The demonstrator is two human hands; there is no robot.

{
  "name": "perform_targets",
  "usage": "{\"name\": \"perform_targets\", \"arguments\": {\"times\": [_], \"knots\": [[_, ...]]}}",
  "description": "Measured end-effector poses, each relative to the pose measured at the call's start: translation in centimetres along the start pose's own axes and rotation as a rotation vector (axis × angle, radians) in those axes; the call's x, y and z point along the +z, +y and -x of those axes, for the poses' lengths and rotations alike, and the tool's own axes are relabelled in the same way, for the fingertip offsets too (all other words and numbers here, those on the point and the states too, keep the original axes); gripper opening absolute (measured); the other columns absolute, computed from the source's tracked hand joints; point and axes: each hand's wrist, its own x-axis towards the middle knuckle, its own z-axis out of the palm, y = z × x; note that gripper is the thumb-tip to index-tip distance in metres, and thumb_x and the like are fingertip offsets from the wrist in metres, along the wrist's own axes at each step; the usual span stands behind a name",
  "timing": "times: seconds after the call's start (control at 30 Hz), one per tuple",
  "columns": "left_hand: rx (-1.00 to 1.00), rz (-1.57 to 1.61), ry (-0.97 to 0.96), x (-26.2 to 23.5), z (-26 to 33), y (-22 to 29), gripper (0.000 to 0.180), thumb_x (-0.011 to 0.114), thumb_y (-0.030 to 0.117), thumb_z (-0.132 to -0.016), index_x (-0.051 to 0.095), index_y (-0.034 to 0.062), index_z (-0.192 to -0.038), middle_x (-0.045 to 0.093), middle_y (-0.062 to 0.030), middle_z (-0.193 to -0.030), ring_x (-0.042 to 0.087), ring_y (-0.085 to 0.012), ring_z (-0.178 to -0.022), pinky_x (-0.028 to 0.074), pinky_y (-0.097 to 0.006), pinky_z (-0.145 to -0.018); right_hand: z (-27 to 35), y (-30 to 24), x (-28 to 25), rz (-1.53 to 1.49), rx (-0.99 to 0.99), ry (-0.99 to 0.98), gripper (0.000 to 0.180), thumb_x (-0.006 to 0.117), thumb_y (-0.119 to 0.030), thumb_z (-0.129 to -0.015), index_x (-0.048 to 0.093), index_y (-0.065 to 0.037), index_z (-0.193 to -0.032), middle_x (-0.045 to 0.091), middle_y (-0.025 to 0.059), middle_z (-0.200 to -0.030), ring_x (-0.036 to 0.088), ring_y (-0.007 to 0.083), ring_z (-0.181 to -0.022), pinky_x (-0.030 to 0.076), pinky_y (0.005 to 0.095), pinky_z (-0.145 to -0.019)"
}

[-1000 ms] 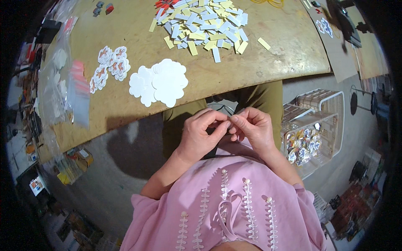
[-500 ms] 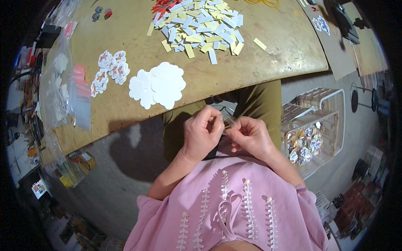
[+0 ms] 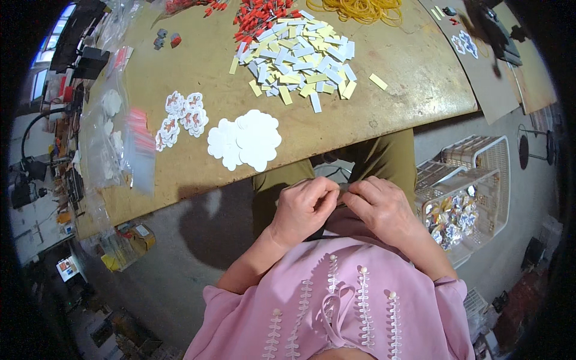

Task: The person assembles small craft kits by placing white cloud-shaped cutouts, red and yellow rubber bands, and small rectangular paper pieces into clear plastic bags. The person handles each item one at a time and seals the bags on a wooden workbench.

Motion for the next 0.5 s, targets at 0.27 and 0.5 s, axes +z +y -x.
{"name": "perform_targets", "arguments": {"times": [0.27,0.5], "knots": [[0.204,-0.265,-0.085,-4.2,-3.5,2.8,0.010,0.077,0.002,-0.085,0.076,0.0050,-0.095,0.072,-0.0105,-0.085,0.070,-0.0270,-0.075,0.056,-0.036,-0.066,0.6,1.0,0.1,-0.177,0.047,0.154,0.021,0.070,-0.009,-0.076,0.068,-0.005,-0.097,0.065,0.0070,-0.098,0.064,0.0281,-0.093,0.056,0.0397,-0.079],[0.374,-0.621,0.054,-6.9,-11.1,2.8,0.020,0.075,-0.001,-0.085,0.074,0.0077,-0.104,0.067,-0.0101,-0.096,0.065,-0.0294,-0.091,0.053,-0.040,-0.079,1.4,1.0,1.2,-0.124,0.102,0.156,0.018,0.069,-0.009,-0.077,0.067,-0.005,-0.095,0.062,0.0076,-0.094,0.063,0.0270,-0.091,0.056,0.0373,-0.078]]}}
